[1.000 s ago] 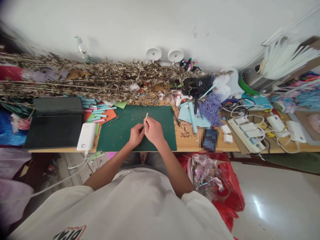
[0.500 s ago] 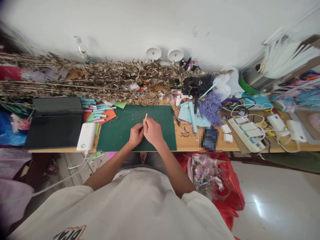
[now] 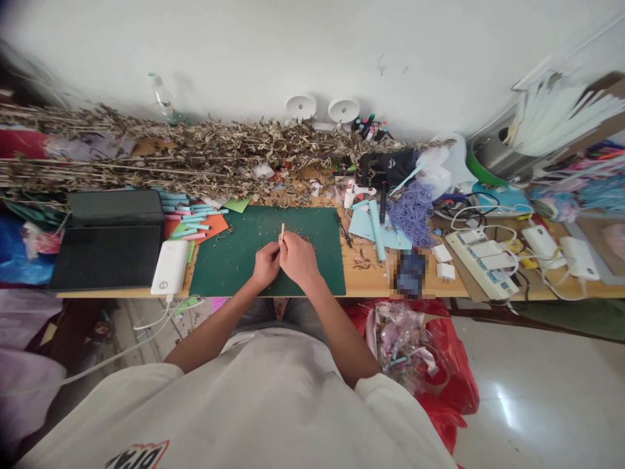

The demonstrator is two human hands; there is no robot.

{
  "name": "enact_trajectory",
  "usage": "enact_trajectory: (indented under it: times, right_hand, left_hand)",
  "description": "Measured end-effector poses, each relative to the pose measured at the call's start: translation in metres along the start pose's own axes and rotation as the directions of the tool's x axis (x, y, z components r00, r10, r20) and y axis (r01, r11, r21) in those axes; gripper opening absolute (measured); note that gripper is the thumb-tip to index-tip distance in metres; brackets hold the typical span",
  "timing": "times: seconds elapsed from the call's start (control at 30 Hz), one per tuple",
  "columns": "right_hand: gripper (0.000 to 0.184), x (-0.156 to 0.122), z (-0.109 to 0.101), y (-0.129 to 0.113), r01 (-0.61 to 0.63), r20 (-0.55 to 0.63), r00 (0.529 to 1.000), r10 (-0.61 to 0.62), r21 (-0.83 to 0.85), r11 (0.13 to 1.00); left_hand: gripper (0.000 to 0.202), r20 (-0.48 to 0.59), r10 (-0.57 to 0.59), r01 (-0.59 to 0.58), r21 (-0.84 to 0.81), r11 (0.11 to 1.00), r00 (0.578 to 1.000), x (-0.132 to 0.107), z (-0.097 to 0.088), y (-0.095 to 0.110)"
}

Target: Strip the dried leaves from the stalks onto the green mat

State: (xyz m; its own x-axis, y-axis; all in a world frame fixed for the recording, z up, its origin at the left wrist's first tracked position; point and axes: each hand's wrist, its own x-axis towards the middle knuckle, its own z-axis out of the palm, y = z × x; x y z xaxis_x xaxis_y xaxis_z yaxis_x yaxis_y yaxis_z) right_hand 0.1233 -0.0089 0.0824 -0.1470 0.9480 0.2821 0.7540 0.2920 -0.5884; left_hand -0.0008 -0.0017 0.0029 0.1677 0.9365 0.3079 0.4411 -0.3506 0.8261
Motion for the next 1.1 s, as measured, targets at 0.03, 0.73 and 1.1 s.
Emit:
enact_trajectory:
  times: [0.03, 0.73, 1.1]
  right_hand:
    - [0.018, 0.0, 0.0006, 0.0007, 0.005, -0.004, 1.0, -0.005, 0.005, 1.0]
    - [0.019, -0.001, 0.003, 0.0021, -0.024, 0.009, 1.0, 0.024, -0.009, 1.0]
    - [0.02, -0.0009, 0.0019, 0.0001, -0.054, 0.009, 0.998, 0.054, -0.055, 0.997]
  left_hand:
    - [0.016, 0.0, -0.002, 0.002, 0.0, 1.0, 1.0, -0.0001, 0.0, -0.0002]
    - [0.016, -0.019, 0.012, -0.012, -0.016, 1.0, 1.0, 0.0005, 0.0002, -0.0004]
    - [0.016, -0.013, 0.018, -0.018, -0.005, 1.0, 1.0, 0.0006, 0.0005, -0.0002]
